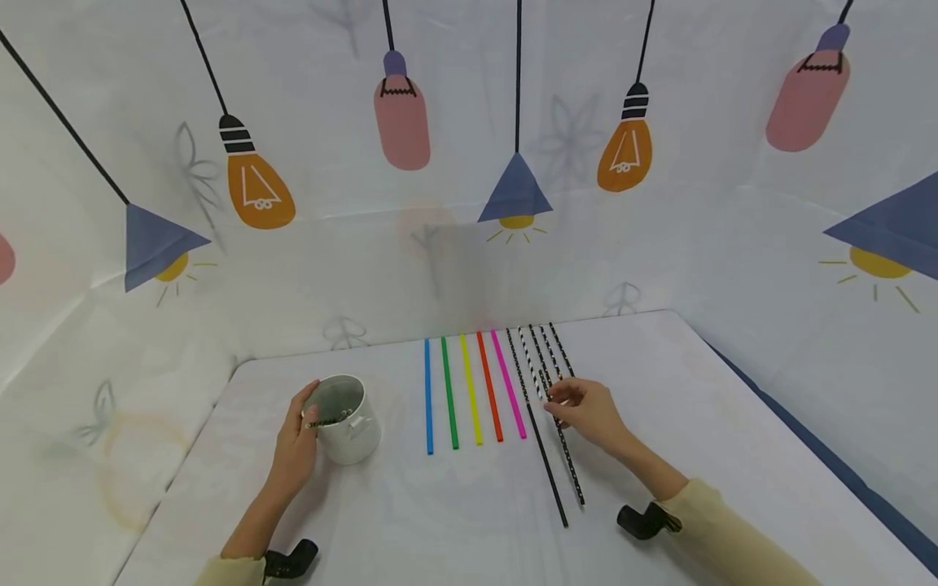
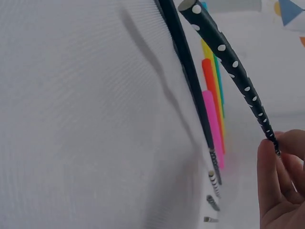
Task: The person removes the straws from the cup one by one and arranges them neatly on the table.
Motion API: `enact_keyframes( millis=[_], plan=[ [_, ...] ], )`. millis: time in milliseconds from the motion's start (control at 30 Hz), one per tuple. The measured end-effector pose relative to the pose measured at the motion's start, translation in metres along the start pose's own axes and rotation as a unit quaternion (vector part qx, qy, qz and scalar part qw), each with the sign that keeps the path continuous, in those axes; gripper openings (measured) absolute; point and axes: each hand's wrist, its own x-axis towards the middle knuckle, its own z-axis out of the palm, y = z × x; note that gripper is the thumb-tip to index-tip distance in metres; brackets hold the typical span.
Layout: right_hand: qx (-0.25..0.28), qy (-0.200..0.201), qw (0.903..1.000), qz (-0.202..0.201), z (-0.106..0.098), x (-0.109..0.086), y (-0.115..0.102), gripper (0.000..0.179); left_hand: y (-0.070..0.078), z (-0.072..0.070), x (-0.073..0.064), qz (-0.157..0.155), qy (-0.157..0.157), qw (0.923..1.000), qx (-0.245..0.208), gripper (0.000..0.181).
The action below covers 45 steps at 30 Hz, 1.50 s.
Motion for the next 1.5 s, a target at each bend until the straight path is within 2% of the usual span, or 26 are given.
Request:
enact_keyframes(
  millis=[200,433,633,1100,1500],
  plan=[
    [-0.02,0.001,0.999,0.04,0.004,-0.001,0.007,0.019,0.001,0.0,0.0,-0.003,-0.005,1.0,0.0,0.047],
    [-0.016,-0.004,0.9963,0.084,0.007,-0.002,0.015,0.016,-0.002,0.001,-0.001,0.017,0.0,0.9998,-0.009,0.047],
    [-0.019,-0.006,0.9928,0.118,0.01,-0.003,0.018,0.013,-0.004,0.001,-0.002,0.009,0.002,0.9999,-0.008,0.047],
    [-0.036,-0.013,0.9845,0.171,0.011,-0.005,0.021,0.013,-0.002,0.0,-0.002,0.016,0.001,0.9999,-0.003,0.046],
    [-0.046,-0.012,0.9844,0.169,0.015,-0.004,0.016,0.012,0.001,-0.001,-0.003,0.03,0.004,0.9995,-0.012,0.045]
  ],
)
